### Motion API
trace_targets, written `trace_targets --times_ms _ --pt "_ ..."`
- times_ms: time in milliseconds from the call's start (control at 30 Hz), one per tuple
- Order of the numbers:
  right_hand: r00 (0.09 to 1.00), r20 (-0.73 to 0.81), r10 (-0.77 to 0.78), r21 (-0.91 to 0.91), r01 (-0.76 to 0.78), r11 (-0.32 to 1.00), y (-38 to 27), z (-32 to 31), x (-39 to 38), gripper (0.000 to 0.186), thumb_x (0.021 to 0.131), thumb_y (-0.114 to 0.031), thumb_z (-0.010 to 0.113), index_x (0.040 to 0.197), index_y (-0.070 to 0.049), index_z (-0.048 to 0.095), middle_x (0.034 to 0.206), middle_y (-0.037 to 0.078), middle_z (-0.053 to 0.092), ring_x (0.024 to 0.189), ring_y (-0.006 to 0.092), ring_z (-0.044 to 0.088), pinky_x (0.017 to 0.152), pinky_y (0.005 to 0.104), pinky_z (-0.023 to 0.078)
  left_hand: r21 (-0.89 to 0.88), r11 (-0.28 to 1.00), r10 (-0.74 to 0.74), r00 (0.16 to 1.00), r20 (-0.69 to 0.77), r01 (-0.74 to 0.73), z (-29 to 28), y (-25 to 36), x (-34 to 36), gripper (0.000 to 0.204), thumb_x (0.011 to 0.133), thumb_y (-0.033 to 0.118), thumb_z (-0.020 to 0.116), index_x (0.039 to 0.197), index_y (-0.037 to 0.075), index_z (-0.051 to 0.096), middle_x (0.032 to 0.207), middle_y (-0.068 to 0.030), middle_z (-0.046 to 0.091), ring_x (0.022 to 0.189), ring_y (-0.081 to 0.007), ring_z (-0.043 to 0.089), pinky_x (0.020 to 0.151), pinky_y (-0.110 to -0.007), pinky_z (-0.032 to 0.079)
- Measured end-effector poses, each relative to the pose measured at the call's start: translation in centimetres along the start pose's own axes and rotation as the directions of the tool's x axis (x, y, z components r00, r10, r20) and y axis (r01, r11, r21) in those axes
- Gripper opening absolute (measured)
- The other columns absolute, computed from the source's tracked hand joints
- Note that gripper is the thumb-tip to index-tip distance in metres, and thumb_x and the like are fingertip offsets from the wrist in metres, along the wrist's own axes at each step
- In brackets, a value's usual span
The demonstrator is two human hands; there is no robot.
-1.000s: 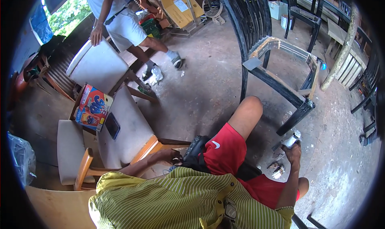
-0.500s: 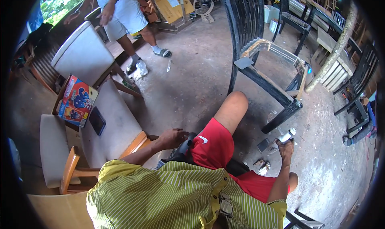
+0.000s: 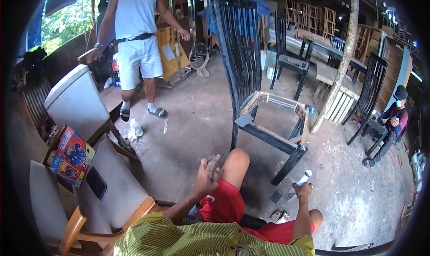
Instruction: Repairing a piece of furniture in a workshop by applying or scraping material on a component.
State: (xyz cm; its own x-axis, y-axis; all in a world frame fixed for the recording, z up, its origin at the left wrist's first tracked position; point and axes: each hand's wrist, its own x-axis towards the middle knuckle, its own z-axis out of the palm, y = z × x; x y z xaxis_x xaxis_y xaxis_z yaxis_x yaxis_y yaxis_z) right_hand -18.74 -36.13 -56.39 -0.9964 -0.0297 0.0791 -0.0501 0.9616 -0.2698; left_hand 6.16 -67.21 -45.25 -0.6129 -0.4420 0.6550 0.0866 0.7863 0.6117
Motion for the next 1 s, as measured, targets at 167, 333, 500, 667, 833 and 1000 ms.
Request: trace_targets --times_ms 167,333,500,667,833,1000 --pt "0.998 0.032 0.058 0.046 -0.06 0.997 -2.2 -1.4 -0.3 0.06 0.059 -0.054 0.069 0.088 -0.002 0.065 0.097 0.02 0.061 0.097 0.0321 0.055 0.085 0.0373 0.043 -0.036 0.992 0.121 0.992 0.017 -0.121 -0.1 1.3 0.2 0.043 0.076 0.003 0.051 0.119 0.006 0.048 0.111 -0.0206 0.045 0.105 -0.0349 0.045 0.089 -0.042 0.037" --pt "0.999 -0.026 0.029 0.099 -0.027 0.995 -0.9 -2.5 -0.1 0.06 0.065 -0.053 0.065 0.09 0.001 0.062 0.1 0.024 0.058 0.111 0.0385 0.044 0.095 0.0398 0.035 -0.122 0.975 0.196 0.977 0.082 -0.186 0.7 1.9 1.1 0.04 0.077 0.001 0.05 0.117 0.005 0.049 0.112 -0.0202 0.045 0.103 -0.0355 0.046 0.089 -0.041 0.037" --pt "0.999 0.005 0.043 0.165 -0.043 0.985 -3.1 -6.9 -1.8 0.058 0.064 -0.054 0.065 0.082 0.001 0.064 0.091 0.022 0.061 0.093 0.0324 0.055 0.081 0.0383 0.042 -0.269 0.939 0.243 0.967 0.071 -0.216 1.1 2.7 2.6 0.037 0.078 -0.002 0.048 0.114 0.002 0.051 0.11 -0.0199 0.047 0.104 -0.0347 0.047 0.091 -0.038 0.037" --pt "0.992 -0.096 0.081 0.162 -0.065 0.985 -3.0 -9.8 -3.1 0.056 0.062 -0.052 0.069 0.082 0.0 0.065 0.087 0.022 0.061 0.085 0.0324 0.058 0.077 0.0389 0.044 -0.416 0.884 0.276 0.956 0.094 -0.214 3.4 3.6 3.2 0.027 0.083 0.007 0.049 0.108 -0.001 0.055 0.108 -0.0167 0.05 0.104 -0.0304 0.048 0.092 -0.037 0.036" --pt "0.975 -0.085 0.208 0.225 -0.184 0.957 -1.7 -12.2 -4.9 0.056 0.061 -0.051 0.07 0.083 0.001 0.065 0.089 0.021 0.061 0.084 0.0312 0.059 0.074 0.0378 0.045 -0.635 0.765 0.297 0.933 0.205 -0.104 3.9 4.3 2.9 0.029 0.082 0.0 0.049 0.111 0.0 0.053 0.107 -0.0158 0.05 0.09 -0.0222 0.056 0.076 -0.03 0.045" --pt "0.973 0.007 0.229 0.182 -0.226 0.957 0.3 -11.1 -4.0 0.058 0.062 -0.052 0.068 0.082 0.002 0.065 0.09 0.023 0.061 0.09 0.0323 0.057 0.079 0.0379 0.044 -0.592 0.799 0.293 0.929 0.224 -0.109 5.9 4.1 1.9 0.029 0.082 0.0 0.05 0.111 0.003 0.054 0.1 -0.0146 0.053 0.086 -0.0256 0.056 0.074 -0.03 0.046"
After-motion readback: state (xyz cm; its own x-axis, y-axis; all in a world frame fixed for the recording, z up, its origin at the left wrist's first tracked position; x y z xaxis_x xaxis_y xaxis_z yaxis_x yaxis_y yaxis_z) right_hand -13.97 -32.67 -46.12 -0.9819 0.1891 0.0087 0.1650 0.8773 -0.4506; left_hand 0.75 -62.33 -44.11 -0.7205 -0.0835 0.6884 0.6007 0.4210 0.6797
